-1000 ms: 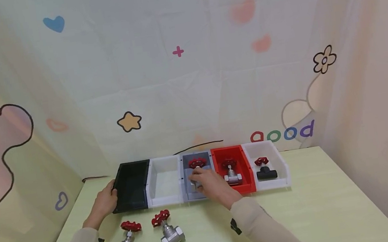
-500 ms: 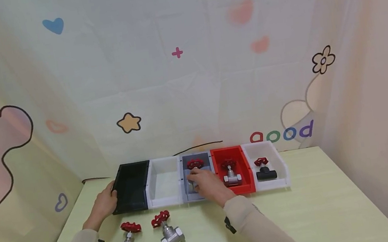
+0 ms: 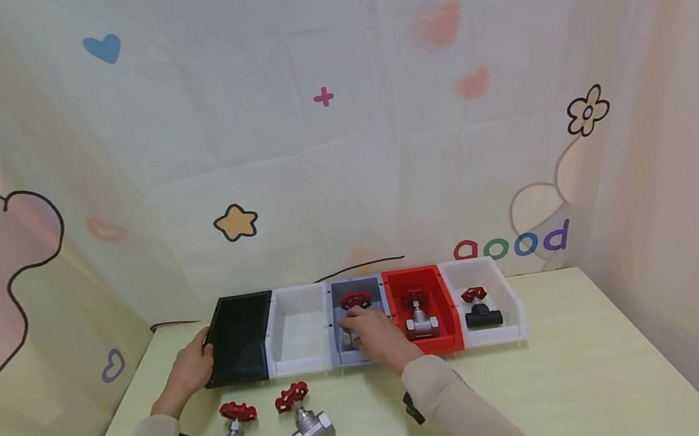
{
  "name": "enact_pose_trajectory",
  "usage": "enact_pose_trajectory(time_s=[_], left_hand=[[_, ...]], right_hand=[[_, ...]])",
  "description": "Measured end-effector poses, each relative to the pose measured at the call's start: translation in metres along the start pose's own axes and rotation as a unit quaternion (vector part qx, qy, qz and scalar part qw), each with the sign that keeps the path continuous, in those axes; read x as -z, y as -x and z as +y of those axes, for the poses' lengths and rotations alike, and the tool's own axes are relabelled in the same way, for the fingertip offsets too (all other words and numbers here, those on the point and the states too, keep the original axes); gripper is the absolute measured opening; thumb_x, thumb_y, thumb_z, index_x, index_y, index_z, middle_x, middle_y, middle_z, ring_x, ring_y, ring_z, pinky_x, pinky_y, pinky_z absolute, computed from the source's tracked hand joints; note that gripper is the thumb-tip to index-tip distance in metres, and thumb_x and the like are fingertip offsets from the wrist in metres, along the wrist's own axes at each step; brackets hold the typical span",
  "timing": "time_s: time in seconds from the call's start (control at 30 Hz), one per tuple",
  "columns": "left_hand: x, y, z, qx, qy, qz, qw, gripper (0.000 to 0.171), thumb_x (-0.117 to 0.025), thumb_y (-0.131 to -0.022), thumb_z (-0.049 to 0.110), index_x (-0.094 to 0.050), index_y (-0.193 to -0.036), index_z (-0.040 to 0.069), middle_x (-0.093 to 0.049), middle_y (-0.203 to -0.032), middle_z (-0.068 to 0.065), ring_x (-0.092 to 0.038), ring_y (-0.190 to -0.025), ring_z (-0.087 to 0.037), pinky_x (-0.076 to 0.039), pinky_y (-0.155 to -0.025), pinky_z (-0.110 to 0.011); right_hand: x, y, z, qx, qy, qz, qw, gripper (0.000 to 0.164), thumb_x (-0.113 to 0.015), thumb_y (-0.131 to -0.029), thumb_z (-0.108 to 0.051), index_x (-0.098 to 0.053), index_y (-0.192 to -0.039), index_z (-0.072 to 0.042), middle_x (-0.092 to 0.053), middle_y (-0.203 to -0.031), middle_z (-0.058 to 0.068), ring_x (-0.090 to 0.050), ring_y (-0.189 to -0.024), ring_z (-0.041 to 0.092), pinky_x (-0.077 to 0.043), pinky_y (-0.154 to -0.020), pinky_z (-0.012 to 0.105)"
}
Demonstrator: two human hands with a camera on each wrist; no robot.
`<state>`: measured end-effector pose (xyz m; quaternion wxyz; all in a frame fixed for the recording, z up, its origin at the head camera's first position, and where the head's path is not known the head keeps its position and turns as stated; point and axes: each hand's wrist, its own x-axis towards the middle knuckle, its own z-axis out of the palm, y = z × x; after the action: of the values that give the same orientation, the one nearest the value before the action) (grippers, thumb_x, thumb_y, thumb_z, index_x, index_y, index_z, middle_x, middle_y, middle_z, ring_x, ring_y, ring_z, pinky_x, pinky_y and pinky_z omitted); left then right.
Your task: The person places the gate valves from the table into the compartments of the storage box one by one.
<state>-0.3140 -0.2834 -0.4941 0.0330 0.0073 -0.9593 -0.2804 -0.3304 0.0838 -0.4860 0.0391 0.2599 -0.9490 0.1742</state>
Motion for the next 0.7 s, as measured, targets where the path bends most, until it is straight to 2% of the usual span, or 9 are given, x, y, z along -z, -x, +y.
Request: enact_pose_trajectory(time_s=[0.07,0.27,0.53,0.7], left_hand=[[-0.0001,-0.0005,-0.0001,-0.004,-0.003,0.001,1.0000,0.052,-0.033,-0.105,0.013,-0.025,-0.151,-0.008,-0.055,-0.130,-0.038,-0.064,-0.100,-0.048,-0.052,-0.083,-0.057],[-0.0006,-0.0009,-0.0017,0.000,-0.006,-0.001,1.0000,0.052,-0.033,-0.105,0.013,-0.024,-0.151,-0.008,-0.054,-0.131,-0.037,-0.062,-0.104,-0.049,-0.050,-0.087,-0.059],[-0.0004,-0.0013,-0.0017,-0.007,-0.008,0.001,0.9999,0.052,-0.034,-0.104,0.012,-0.024,-0.150,-0.009,-0.054,-0.130,-0.038,-0.063,-0.102,-0.048,-0.051,-0.084,-0.058],[-0.0005,-0.0002,-0.0009,-0.004,-0.003,-0.003,1.0000,0.052,-0.034,-0.104,0.012,-0.024,-0.151,-0.009,-0.055,-0.129,-0.037,-0.064,-0.100,-0.048,-0.051,-0.083,-0.057]], right_hand=[[-0.0003,-0.0015,0.0002,0.000,0.001,-0.003,1.000,0.049,-0.073,-0.086,-0.006,-0.063,-0.133,-0.015,-0.059,-0.137,0.006,-0.060,-0.120,0.026,-0.050,-0.101,0.042],[-0.0017,-0.0053,-0.0007,-0.014,-0.004,-0.019,1.000,0.049,-0.072,-0.086,-0.005,-0.063,-0.134,-0.015,-0.058,-0.139,0.006,-0.058,-0.124,0.027,-0.048,-0.103,0.044],[-0.0012,-0.0081,-0.0041,-0.032,-0.010,-0.031,0.999,0.051,-0.072,-0.086,-0.004,-0.062,-0.134,-0.015,-0.058,-0.139,0.006,-0.059,-0.122,0.027,-0.048,-0.103,0.044],[-0.0028,-0.0093,-0.0036,-0.028,-0.009,-0.032,0.999,0.049,-0.073,-0.086,-0.004,-0.063,-0.133,-0.014,-0.060,-0.136,0.007,-0.059,-0.122,0.026,-0.048,-0.103,0.044]])
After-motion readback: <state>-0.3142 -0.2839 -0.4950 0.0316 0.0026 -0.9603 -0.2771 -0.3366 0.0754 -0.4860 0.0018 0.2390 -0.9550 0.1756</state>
